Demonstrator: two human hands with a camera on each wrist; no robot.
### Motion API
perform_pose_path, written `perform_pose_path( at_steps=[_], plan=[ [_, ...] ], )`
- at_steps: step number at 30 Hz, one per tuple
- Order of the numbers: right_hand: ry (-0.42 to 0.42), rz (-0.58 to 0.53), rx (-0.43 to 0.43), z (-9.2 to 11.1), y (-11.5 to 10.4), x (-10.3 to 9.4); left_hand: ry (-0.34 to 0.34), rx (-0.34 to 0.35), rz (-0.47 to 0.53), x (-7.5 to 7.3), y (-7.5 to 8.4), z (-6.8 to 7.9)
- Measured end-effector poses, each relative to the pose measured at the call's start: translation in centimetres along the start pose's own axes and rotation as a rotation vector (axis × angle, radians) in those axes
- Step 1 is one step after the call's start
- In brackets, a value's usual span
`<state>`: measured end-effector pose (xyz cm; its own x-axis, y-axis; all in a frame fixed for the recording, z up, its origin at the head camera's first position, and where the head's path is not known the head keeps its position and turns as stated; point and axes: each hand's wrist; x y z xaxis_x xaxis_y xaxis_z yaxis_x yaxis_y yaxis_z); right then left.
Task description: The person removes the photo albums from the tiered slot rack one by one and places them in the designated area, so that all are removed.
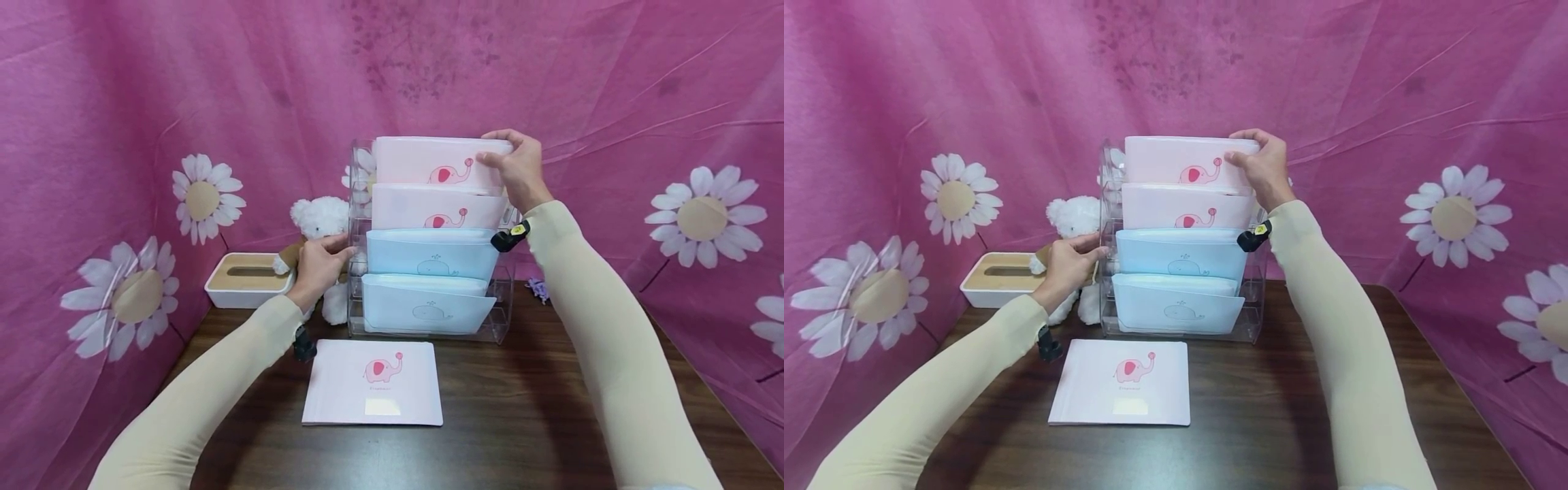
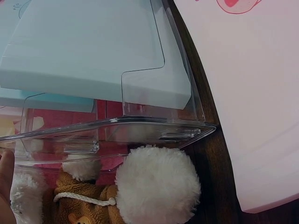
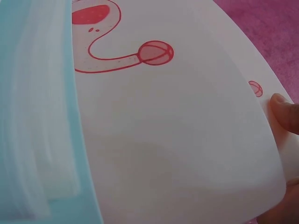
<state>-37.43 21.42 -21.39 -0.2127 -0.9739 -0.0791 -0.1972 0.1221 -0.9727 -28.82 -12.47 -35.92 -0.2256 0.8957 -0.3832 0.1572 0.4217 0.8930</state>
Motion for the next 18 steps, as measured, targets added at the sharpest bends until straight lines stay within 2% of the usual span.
perform_pose_path(
  at_steps=[8, 18],
  plan=[
    [0.012, -0.077, -0.053, 0.2, -0.2, -0.7, 0.005, 0.010, -0.007, 0.1, -0.1, 0.0],
    [0.049, -0.194, -0.105, 0.4, -1.8, -1.6, -0.002, 0.013, 0.011, 0.2, 0.0, 0.0]
  ],
)
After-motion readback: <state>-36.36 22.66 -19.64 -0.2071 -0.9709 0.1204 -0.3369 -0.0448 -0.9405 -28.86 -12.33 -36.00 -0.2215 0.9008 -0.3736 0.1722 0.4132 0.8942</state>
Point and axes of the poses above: each hand's wrist, its own z-axis away from the middle knuckle, its own x-axis out of the palm, y = z × x, and after that the axes turned 2 degrees about x, right-handed
